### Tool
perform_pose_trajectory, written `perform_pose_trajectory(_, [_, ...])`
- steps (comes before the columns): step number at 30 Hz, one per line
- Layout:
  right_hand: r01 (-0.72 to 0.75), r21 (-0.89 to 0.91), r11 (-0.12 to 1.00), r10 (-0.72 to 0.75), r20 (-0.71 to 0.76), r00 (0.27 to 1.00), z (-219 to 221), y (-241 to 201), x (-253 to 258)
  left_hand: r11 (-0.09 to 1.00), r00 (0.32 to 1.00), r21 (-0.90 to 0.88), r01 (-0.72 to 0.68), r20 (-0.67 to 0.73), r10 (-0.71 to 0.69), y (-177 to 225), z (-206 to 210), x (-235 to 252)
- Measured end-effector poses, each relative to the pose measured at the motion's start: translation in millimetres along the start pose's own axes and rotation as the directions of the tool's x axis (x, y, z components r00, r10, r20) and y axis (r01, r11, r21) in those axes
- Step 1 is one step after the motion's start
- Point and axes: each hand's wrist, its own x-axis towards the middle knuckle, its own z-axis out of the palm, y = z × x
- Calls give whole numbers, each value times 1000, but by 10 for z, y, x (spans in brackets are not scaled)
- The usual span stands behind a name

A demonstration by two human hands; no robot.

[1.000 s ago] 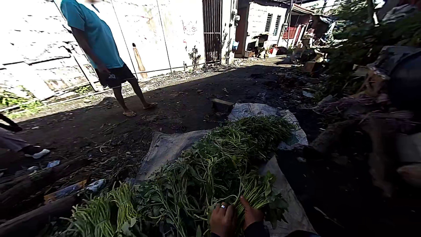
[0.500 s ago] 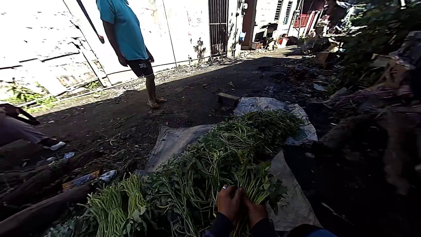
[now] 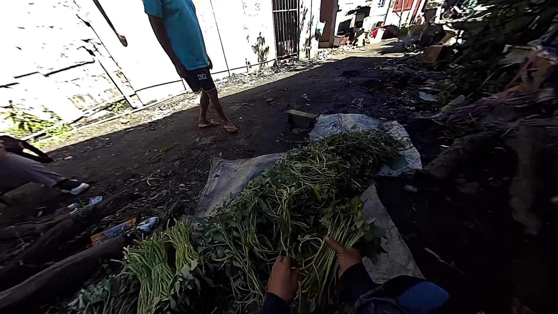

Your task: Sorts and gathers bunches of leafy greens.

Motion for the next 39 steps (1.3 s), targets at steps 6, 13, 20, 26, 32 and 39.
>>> perform_pose_trajectory(6, [26,-120,992,-23,27,999,58,4,-28,997,997,72,6,80,-12,163,134,-114])
perform_pose_trajectory(13, [65,-200,978,-49,82,995,-51,171,-152,861,927,482,160,228,-300,122,-17,-150])
perform_pose_trajectory(20, [91,-174,980,-66,143,988,-143,-153,100,950,990,307,47,109,-84,-230,-56,-271])
perform_pose_trajectory(26, [101,-234,967,-20,324,946,31,-270,-122,833,805,59,-549,-230,547,52,36,130])
perform_pose_trajectory(32, [126,-201,972,-81,216,973,-138,-357,124,895,985,412,-170,83,150,-336,90,73])
perform_pose_trajectory(39, [83,-265,961,1,301,954,-104,-392,175,900,860,-128,-416,266,436,-125,149,39])
